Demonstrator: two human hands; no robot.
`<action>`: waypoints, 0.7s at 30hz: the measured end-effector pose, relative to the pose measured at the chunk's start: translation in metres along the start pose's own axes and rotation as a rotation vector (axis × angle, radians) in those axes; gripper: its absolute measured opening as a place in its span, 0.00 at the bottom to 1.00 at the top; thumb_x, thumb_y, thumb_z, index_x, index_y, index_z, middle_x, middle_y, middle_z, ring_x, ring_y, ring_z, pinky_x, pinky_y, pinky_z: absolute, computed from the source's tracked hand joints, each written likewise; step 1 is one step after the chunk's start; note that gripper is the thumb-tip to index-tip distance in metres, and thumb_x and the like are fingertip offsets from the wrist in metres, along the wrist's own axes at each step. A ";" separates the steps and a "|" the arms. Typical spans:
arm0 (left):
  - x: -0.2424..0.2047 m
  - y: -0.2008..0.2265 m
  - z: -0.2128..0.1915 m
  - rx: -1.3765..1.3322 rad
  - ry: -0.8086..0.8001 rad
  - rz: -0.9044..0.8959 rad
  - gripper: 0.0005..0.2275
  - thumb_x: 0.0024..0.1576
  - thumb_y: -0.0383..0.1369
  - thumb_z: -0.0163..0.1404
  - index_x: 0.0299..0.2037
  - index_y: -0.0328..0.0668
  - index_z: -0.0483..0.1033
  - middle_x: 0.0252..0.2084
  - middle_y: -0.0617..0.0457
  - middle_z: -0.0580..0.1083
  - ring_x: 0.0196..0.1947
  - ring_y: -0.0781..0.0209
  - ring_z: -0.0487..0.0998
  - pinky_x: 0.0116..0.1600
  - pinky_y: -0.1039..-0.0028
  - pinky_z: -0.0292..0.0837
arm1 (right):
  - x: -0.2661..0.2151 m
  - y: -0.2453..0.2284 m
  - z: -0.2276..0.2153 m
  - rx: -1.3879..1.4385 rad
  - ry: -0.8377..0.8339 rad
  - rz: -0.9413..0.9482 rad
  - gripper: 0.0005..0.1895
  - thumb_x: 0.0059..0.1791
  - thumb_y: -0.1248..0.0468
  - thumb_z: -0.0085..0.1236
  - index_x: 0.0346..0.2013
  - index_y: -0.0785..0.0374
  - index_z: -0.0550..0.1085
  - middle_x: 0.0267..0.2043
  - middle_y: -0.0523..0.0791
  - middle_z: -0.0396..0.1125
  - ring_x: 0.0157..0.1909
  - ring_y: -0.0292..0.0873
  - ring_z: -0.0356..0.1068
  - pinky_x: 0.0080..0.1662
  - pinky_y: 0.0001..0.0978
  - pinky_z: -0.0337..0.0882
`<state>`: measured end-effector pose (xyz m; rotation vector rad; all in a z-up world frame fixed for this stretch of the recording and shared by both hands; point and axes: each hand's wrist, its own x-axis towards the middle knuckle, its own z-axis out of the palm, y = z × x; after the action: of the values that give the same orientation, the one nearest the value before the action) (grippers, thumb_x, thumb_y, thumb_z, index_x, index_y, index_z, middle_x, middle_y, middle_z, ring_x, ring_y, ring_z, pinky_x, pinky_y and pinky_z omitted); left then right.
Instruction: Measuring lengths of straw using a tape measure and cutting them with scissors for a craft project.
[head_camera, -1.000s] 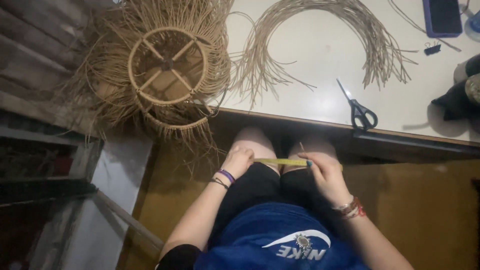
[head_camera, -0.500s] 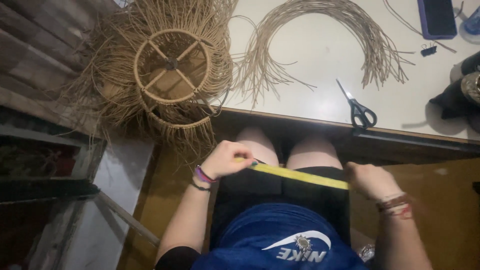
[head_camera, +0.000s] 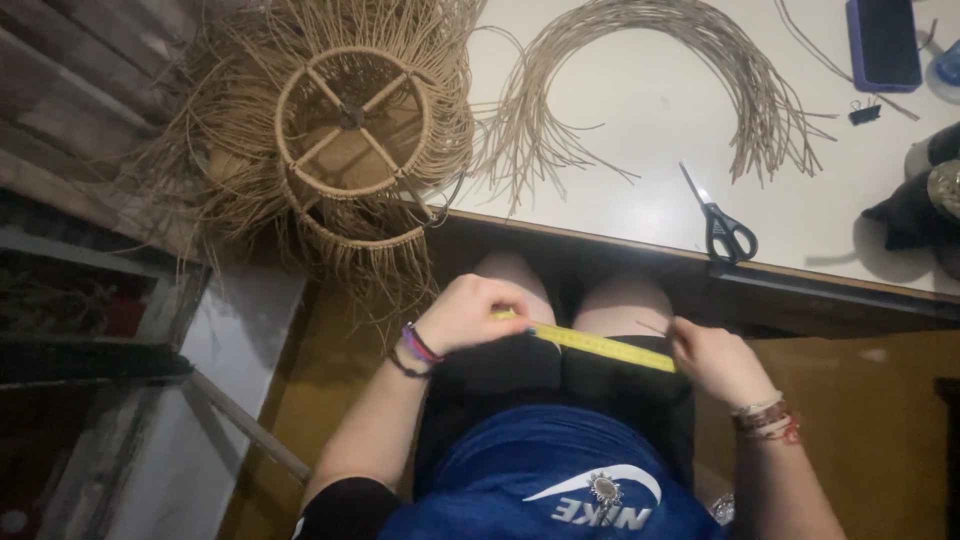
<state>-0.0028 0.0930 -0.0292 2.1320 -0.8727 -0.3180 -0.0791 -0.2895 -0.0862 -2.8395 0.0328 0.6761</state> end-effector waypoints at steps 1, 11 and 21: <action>0.004 0.005 0.006 0.002 -0.001 0.000 0.05 0.52 0.42 0.59 0.33 0.57 0.82 0.38 0.59 0.83 0.45 0.53 0.83 0.48 0.64 0.77 | -0.002 -0.010 -0.004 0.002 0.001 -0.001 0.14 0.53 0.56 0.45 0.48 0.53 0.76 0.41 0.53 0.79 0.48 0.59 0.78 0.52 0.55 0.76; 0.023 0.036 0.030 0.069 -0.001 0.058 0.06 0.52 0.43 0.60 0.34 0.59 0.81 0.37 0.60 0.82 0.43 0.57 0.84 0.47 0.69 0.79 | -0.016 -0.055 -0.007 0.703 0.357 -0.314 0.10 0.55 0.63 0.47 0.37 0.59 0.78 0.30 0.52 0.75 0.40 0.61 0.74 0.47 0.50 0.72; 0.031 0.052 0.036 -0.011 0.017 0.004 0.06 0.52 0.44 0.60 0.35 0.60 0.80 0.36 0.62 0.82 0.42 0.58 0.84 0.46 0.71 0.78 | -0.035 -0.104 -0.050 1.130 0.009 -0.492 0.16 0.56 0.60 0.43 0.31 0.60 0.76 0.32 0.43 0.72 0.32 0.35 0.66 0.33 0.27 0.73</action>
<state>-0.0223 0.0272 -0.0116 2.1194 -0.8637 -0.3009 -0.0805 -0.2003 -0.0058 -1.6622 -0.2076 0.3446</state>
